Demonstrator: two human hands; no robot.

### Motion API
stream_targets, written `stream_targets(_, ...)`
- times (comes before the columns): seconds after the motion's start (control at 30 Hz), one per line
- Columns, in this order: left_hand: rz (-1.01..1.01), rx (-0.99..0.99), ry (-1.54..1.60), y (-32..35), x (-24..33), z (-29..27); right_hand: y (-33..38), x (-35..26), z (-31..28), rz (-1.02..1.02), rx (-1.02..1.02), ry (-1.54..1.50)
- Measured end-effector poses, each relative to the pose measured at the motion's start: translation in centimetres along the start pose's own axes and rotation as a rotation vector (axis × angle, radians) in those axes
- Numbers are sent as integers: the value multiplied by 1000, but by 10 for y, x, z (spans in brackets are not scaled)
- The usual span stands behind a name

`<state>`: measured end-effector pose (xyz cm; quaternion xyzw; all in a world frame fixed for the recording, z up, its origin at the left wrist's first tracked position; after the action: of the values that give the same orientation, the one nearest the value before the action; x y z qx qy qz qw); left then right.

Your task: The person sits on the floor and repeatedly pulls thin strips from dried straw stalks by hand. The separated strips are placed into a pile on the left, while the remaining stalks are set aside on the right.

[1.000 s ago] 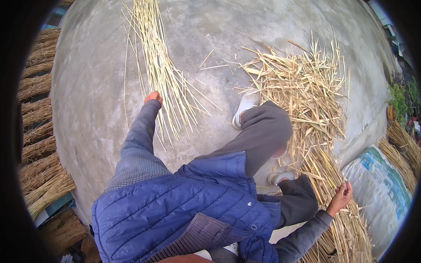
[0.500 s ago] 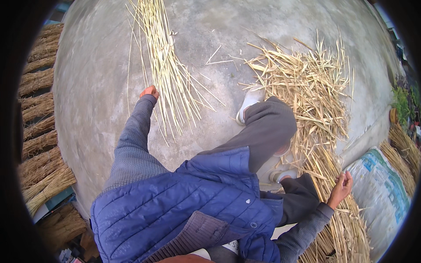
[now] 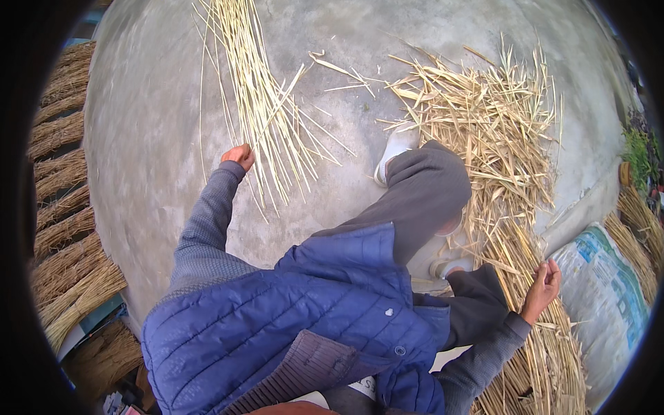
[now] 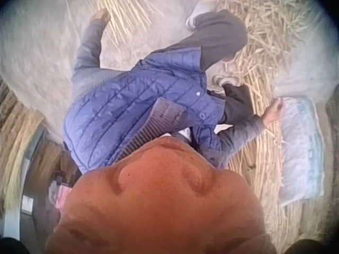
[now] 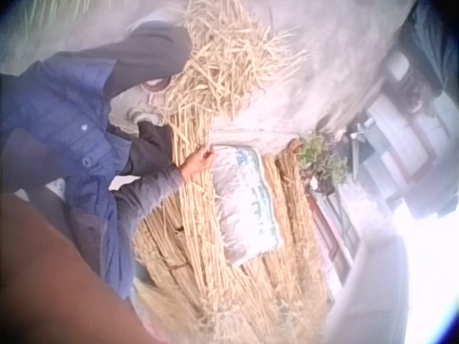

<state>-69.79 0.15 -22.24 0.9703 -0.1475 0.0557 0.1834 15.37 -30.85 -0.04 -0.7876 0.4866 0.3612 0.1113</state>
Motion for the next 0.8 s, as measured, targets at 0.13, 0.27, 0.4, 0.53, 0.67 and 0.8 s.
stream_targets(0.13,-157,-126,-49,23,-13,16,2,-7,6,-19,-30,-28)
stream_targets(0.27,-97,-247,-20,43,-1,27,5,-2,4,-7,-40,-31)
stream_targets(0.4,103,-542,41,61,44,42,2,6,-1,-11,-40,-20)
stream_targets(0.53,164,-279,348,74,76,9,1,12,-6,4,-40,-106)
stream_targets(0.67,54,-107,389,83,62,-5,3,13,-4,0,-51,-121)
stream_targets(0.8,9,96,338,61,39,8,4,17,-3,-6,-55,-156)
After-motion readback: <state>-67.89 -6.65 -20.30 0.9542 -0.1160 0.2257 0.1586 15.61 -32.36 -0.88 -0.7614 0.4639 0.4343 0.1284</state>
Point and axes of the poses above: each hand's wrist, its own y-axis away from the middle knuckle, its own z-axis out of the palm, x = y × z, the point moved 8 cm from there along -y, towards the middle knuckle, and after that the axes turned 15 degrees about z, right-handed, at the moved point
